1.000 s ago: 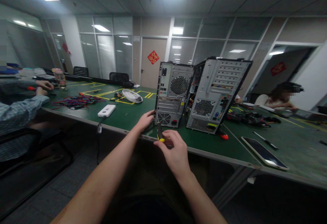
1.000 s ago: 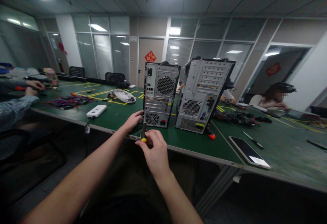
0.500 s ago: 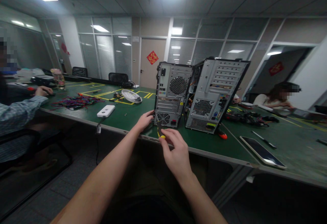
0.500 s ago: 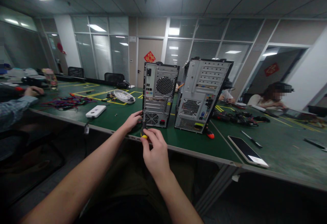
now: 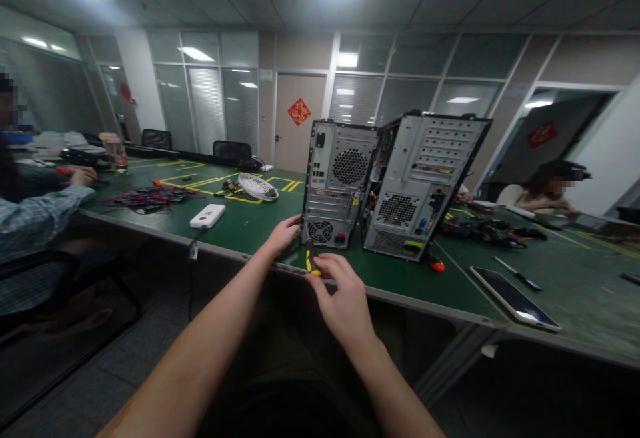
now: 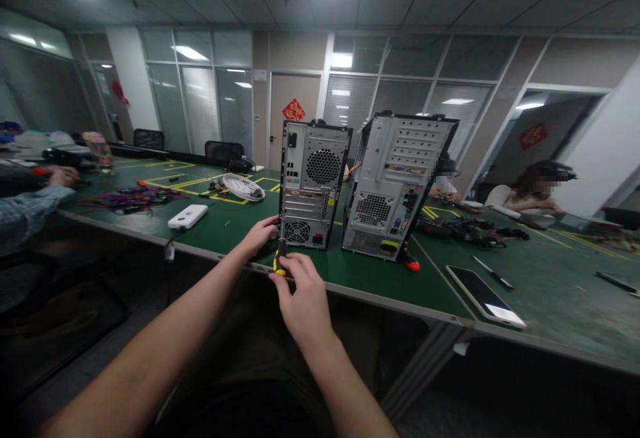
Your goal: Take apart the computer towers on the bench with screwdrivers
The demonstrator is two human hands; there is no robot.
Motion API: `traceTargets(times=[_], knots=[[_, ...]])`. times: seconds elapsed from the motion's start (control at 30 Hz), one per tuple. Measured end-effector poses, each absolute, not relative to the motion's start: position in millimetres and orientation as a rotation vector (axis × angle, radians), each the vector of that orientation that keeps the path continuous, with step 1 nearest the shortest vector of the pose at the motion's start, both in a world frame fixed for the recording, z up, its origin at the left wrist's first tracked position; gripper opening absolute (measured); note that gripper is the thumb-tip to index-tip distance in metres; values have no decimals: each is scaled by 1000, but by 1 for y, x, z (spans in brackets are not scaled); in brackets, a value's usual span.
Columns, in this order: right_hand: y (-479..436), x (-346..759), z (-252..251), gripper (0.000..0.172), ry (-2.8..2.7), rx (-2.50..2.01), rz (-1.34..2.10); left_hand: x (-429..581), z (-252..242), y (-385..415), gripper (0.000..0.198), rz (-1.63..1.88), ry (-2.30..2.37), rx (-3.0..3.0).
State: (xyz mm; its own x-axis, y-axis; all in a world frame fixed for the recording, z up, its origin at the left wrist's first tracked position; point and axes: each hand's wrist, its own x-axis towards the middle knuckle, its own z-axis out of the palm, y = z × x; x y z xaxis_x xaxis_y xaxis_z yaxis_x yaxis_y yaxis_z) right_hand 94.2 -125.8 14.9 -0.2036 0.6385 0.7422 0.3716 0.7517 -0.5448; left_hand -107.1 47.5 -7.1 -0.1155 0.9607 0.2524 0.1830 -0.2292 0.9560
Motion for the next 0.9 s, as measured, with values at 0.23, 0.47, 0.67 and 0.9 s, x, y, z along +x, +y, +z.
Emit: traceTargets(times=[0.23, 0.47, 0.67, 0.9], knots=[[-127, 96, 17, 25, -1815, -784, 259, -107, -4, 45, 71, 1407, 1305, 1458], [-129, 100, 16, 37, -1884, -786, 276, -105, -2, 42, 72, 1398, 1309, 1447], [-130, 94, 16, 23, -1811, -812, 336, -105, -2, 41, 73, 1432, 1301, 1435], [-132, 96, 16, 32, -1845, -787, 237, -104, -1, 39, 73, 1416, 1285, 1455]])
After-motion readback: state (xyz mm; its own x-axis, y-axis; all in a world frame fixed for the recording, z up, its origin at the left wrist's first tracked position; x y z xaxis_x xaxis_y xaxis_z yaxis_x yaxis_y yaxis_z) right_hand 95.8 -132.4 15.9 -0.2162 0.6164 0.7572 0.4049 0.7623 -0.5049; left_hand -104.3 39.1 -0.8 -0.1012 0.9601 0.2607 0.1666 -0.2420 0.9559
